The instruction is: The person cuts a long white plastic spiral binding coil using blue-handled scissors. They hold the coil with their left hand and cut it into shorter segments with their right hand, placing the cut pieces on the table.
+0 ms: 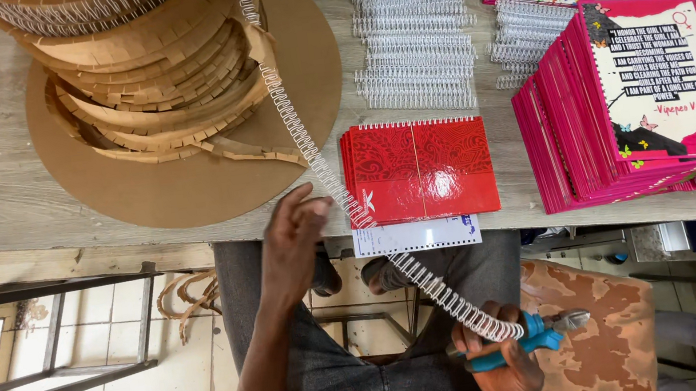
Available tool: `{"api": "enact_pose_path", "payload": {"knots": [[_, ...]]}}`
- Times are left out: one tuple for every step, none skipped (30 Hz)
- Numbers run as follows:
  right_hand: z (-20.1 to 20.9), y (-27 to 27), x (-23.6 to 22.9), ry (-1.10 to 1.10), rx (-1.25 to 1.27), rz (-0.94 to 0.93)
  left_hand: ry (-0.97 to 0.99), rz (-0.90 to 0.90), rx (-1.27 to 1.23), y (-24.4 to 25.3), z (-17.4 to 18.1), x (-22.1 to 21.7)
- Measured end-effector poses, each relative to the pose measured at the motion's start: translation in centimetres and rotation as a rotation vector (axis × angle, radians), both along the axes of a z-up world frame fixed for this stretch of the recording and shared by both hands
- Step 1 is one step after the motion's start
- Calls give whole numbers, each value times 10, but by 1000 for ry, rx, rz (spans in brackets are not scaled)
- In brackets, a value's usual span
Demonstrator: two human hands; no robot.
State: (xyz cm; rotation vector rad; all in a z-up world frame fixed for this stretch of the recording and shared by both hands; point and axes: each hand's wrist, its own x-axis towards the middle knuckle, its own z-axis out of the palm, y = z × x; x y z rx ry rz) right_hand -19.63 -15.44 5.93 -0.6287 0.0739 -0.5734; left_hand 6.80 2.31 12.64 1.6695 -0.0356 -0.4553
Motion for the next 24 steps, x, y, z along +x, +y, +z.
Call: {"api": "enact_pose_path", "payload": {"knots": [[3, 1, -1, -17, -60, 38, 91, -131, -8, -5, 5, -1], [7, 2, -2, -34, -120, 77, 181, -262, -17, -10, 10, -1], [3, -1, -2, -34, -124, 71, 181, -269, -21, -15, 1, -4], [-1, -4, -2, -13, -194, 114, 213, -220, -329, -20, -8, -7], [-4, -7, -5, 14, -262, 152, 252, -174, -636, -26, -18, -12], [-26, -16, -8, 19, -265, 140, 259, -186, -638, -26, -22, -13], [-48, -24, -12, 78, -110, 98, 300, -147, -716, -26, -27, -14], [-70, -32, -16, 134, 44, 56, 342, -107, -793, -25, -32, -16], [-76, -37, -10, 138, 46, 44, 350, -116, -791, -22, -18, -20], [-81, -41, -4, 240, 108, -44, 343, -141, -460, -18, -3, -24], [-87, -47, 5, 337, 170, -127, 324, -164, -129, -14, 12, -25], [-82, -48, 16, 337, 172, -134, 324, -171, -128, -13, 4, -28], [-78, -49, 28, 348, 178, -165, 225, -191, -92, -12, -5, -30], [-74, -50, 40, 359, 184, -197, 126, -211, -57, -10, -14, -32], [-75, -49, 45, 365, 189, -196, 132, -210, -53, -8, -25, -35], [-76, -47, 49, 419, 152, -224, 208, -115, -176, -6, -36, -38], [-77, -46, 56, 470, 113, -250, 279, -18, -302, -5, -47, -40], [-93, -47, 56, 472, 116, -249, 280, -17, -300, -3, -51, -39], [-109, -49, 56, 470, 128, -255, 262, -30, -298, 0, -56, -39], [-126, -50, 55, 468, 140, -261, 243, -44, -297, 2, -60, -39], [-119, -48, 59, 472, 141, -260, 247, -42, -296, 6, -72, -37], [-112, -47, 64, 470, 151, -252, 235, -91, -333, 11, -84, -37], [-105, -45, 67, 469, 159, -244, 223, -138, -371, 16, -96, -37], [-109, -46, 67, 475, 160, -243, 228, -136, -371, 16, -100, -36]]}}
